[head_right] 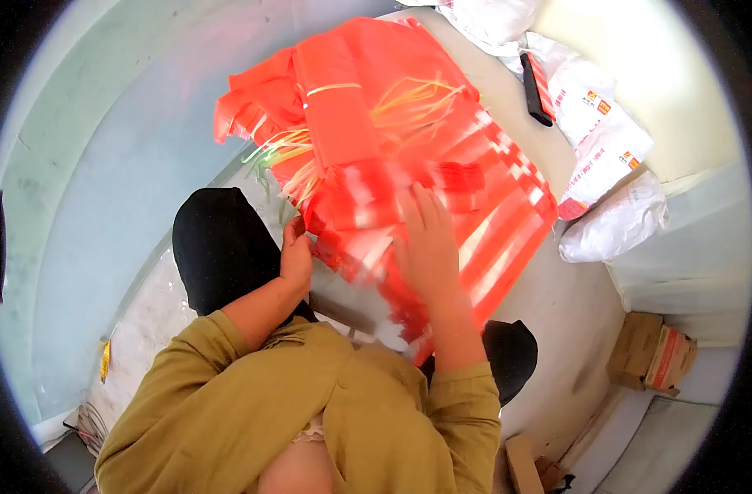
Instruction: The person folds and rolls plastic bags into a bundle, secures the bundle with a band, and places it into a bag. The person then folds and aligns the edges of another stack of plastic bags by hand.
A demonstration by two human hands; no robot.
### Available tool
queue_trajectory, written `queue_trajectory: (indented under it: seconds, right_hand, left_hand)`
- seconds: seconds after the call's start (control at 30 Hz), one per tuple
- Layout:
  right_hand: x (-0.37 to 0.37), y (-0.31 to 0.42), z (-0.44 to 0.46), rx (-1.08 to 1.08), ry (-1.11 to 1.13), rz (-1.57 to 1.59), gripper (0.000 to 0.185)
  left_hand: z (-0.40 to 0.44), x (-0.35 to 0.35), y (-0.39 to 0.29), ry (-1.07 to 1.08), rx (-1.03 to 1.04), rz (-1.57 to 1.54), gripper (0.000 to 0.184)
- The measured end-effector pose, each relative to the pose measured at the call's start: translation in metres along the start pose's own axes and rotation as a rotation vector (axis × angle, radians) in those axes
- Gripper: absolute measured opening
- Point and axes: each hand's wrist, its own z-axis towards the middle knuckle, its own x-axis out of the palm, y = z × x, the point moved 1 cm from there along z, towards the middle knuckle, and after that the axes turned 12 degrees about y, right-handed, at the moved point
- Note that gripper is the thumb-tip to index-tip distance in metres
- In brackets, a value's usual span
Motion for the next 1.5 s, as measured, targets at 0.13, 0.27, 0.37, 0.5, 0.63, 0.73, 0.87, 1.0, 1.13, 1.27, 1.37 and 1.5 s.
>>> queue_trajectory:
  seconds: [0.13,0.27,0.37,0.5,0.63,0.73,0.87,1.0,1.13,1.27,1.37,1.5]
  right_hand:
    - [0.009,-0.019,0.047,-0.019,-0.021,-0.047,0.065]
    - [0.015,-0.018,0.073,0.097,0.106,-0.078,0.074]
    - [0.022,-0.019,0.068,0.138,0.233,-0.059,0.08]
    - [0.034,-0.014,0.034,0.102,0.317,-0.075,0.086]
    - [0.037,-0.01,0.016,0.122,0.373,-0.043,0.089]
    - [0.035,-0.005,0.013,0.131,0.368,-0.012,0.086]
    - [0.035,-0.006,0.005,0.113,0.29,0.052,0.072]
    - [0.033,-0.008,-0.011,0.142,0.258,0.059,0.067]
    - [0.02,0.008,-0.032,0.118,0.32,0.094,0.068]
    - [0.025,0.023,-0.04,0.062,0.395,-0.018,0.068]
    - [0.05,0.029,-0.033,0.026,0.282,-0.153,0.067]
    - [0.069,0.038,-0.016,-0.096,0.107,-0.075,0.065]
  left_hand:
    - [0.008,-0.009,0.009,0.018,-0.058,-0.038,0.037]
    - [0.012,-0.006,0.005,0.0,-0.111,-0.048,0.037]
    - [0.012,-0.005,0.006,-0.012,-0.174,-0.121,0.041]
    - [0.017,-0.015,0.028,0.054,-0.252,-0.217,0.047]
    - [0.018,-0.02,0.049,0.103,-0.301,-0.185,0.056]
    - [0.006,-0.009,0.021,0.109,-0.313,-0.221,0.06]
    - [-0.006,-0.004,-0.007,0.201,-0.439,-0.153,0.065]
    - [-0.01,-0.01,-0.005,0.311,-0.479,-0.051,0.055]
    - [-0.01,-0.019,-0.004,0.416,-0.542,-0.049,0.044]
    - [-0.019,-0.018,-0.013,0.385,-0.434,-0.093,0.044]
    - [-0.028,-0.012,-0.039,0.38,-0.396,-0.123,0.04]
    - [-0.038,-0.012,-0.078,0.45,-0.468,-0.118,0.034]
